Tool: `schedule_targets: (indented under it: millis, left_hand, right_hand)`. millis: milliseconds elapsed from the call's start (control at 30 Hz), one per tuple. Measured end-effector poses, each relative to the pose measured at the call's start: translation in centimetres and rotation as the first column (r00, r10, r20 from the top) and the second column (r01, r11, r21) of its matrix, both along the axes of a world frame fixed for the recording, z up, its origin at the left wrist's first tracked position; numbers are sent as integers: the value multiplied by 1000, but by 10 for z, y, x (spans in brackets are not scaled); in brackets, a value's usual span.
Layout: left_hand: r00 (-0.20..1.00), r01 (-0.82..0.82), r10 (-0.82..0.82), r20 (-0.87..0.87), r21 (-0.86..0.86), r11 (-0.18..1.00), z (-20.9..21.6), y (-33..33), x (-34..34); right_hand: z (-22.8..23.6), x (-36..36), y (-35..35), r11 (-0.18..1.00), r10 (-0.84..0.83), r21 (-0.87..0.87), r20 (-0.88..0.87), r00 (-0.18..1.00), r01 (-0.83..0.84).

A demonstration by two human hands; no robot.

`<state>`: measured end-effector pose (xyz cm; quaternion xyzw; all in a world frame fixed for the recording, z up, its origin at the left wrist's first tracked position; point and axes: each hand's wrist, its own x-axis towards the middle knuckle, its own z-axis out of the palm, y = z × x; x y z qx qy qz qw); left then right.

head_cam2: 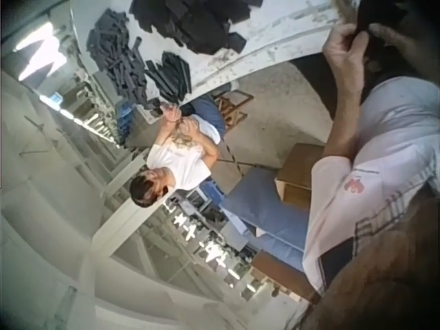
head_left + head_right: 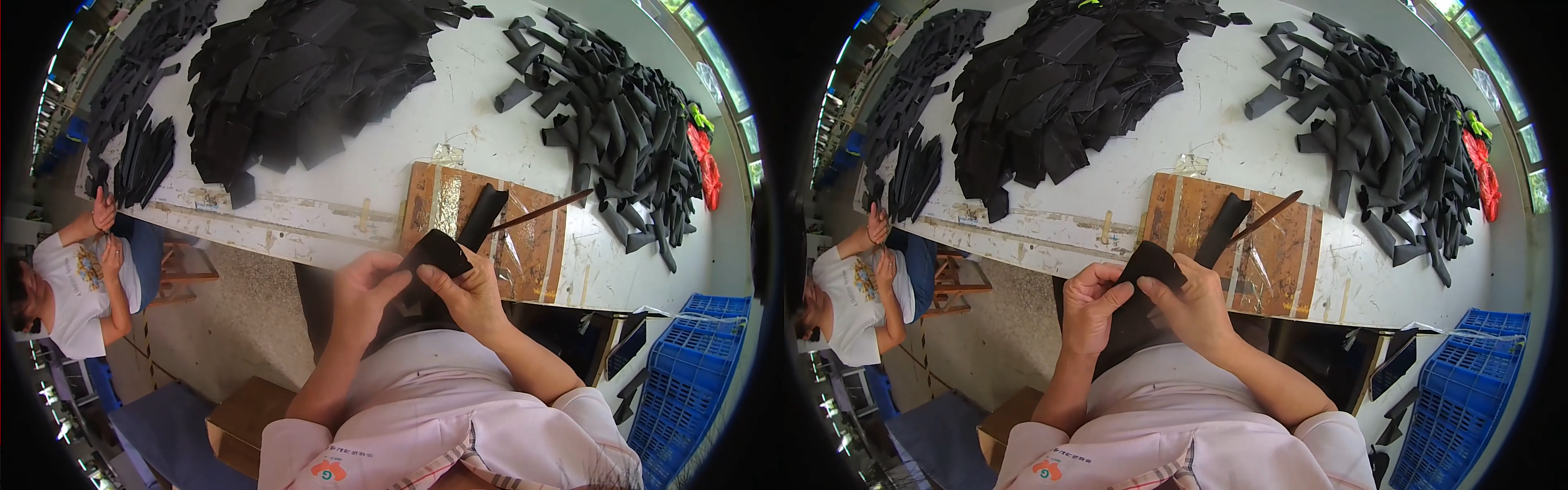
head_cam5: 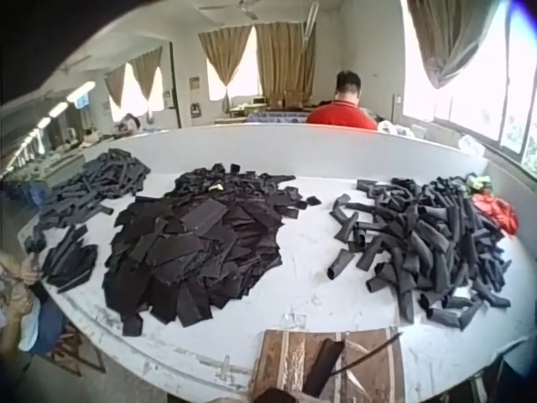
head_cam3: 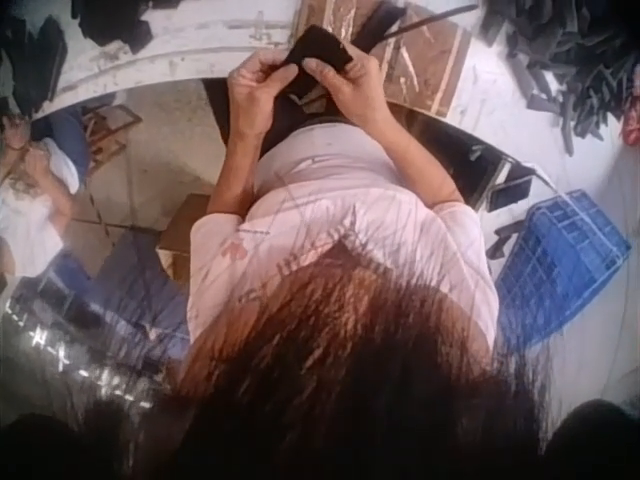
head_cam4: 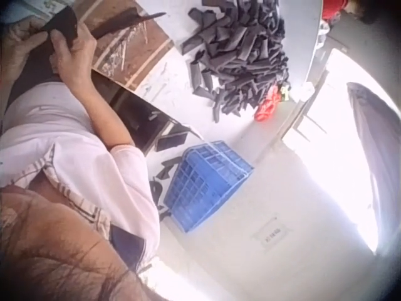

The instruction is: Assembling or manipulating small black rubber/foam components at a workstation.

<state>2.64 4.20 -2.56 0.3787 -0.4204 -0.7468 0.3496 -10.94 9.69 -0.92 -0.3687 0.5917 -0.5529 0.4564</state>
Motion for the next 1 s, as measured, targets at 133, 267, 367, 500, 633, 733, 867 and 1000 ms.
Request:
schedule_targets:
  millis: [133, 267, 367, 500, 633, 733, 867, 1000]
  left_hand:
    - [979, -177, 185, 90, -83, 981, -8, 6, 1]
    - [858, -374, 477, 187, -410, 832, -5, 15, 5]
    - [926, -320, 349, 145, -192, 928, 16, 17, 19]
    - [980, -194, 191, 53, 79, 978, 24, 12, 35]
    - [977, -201, 181, 114, 208, 957, 26, 8, 43]
    - [974, -221, 200, 109, 237, 946, 18, 6, 48]
    - [950, -287, 261, 169, 154, 945, 5, 9, 53]
    - [936, -317, 294, 195, 103, 943, 4, 10, 57]
  right_hand:
    - [-2, 3, -7, 996, 53, -61, -262, 964, -71]
    - [-5, 11, -12, 970, -97, -230, -669, 737, -82]
    - [-11, 16, -18, 956, -107, -262, -734, 671, -135]
    - [-13, 22, -25, 912, -138, -322, -825, 548, -255]
    - [-11, 26, -27, 854, -130, -312, -903, 409, -416]
    - [-11, 30, -28, 829, -143, -286, -939, 313, -480]
    - [-13, 38, -26, 805, -125, -250, -958, 258, -538]
    - [-20, 47, -23, 782, -104, -208, -973, 206, -587]
